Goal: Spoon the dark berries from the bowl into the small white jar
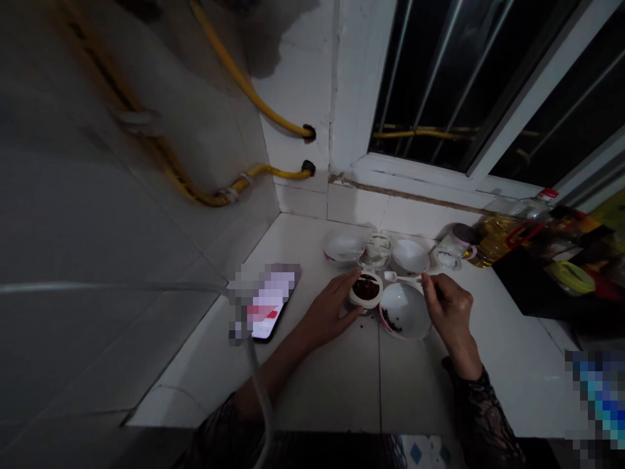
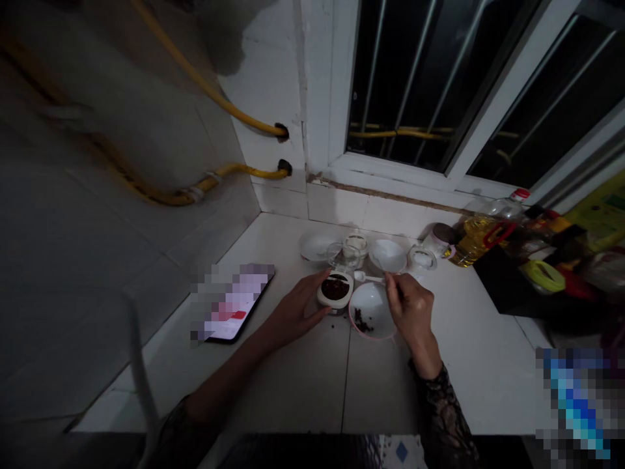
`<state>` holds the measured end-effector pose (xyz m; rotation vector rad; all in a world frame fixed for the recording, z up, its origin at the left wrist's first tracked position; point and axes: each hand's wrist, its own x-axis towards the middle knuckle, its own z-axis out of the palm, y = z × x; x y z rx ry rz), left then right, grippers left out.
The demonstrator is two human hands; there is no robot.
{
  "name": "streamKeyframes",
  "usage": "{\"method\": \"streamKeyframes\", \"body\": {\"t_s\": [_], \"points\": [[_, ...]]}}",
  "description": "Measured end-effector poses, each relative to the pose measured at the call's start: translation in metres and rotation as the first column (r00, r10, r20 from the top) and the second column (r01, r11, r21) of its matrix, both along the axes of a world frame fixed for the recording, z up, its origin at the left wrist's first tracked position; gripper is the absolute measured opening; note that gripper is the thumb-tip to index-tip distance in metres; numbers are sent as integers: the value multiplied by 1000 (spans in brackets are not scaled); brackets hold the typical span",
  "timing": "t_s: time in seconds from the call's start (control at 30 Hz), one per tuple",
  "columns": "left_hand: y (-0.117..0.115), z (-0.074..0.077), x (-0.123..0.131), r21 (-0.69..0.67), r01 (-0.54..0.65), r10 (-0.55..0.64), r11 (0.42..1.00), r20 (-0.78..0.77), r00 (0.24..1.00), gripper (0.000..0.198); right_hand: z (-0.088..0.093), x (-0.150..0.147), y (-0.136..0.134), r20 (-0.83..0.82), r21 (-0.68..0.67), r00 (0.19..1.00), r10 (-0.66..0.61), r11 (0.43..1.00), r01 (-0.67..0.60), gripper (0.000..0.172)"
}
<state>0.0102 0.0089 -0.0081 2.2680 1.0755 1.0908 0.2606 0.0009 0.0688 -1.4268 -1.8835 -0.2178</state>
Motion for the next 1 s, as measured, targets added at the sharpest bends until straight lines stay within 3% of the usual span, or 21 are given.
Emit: {"method": "streamKeyframes", "body": {"t_s": [0.1,0.27,0.4,0.63,0.83,1.0], "points": [[0,0,0,-1,-6,6,1000,-1,1000,68,-3,24,2,79,-188,995,-57,980,71,50],[-1,1,0,-7,-10,10,1000,-3,1000,68,-7,50,1,262,-430,960,-101,878,210,45],[-1,1,0,-12,-17,16,1000,-2,1000,67,-12,39,0,176,-571,984,-23,812,121,41],[-1,1,0,-24,-20,20,1000,-16,1000,69,-25,11,5,-114,-570,993,-26,820,-44,48],[-1,0,0,-11,-26,26,1000,-1,1000,67,-23,9,4,-329,-521,944,-37,841,-148,54],[-1,2,0,-38,-27,26,999,-18,999,68,-22,12,4,-445,-508,890,-94,845,-165,57]]}}
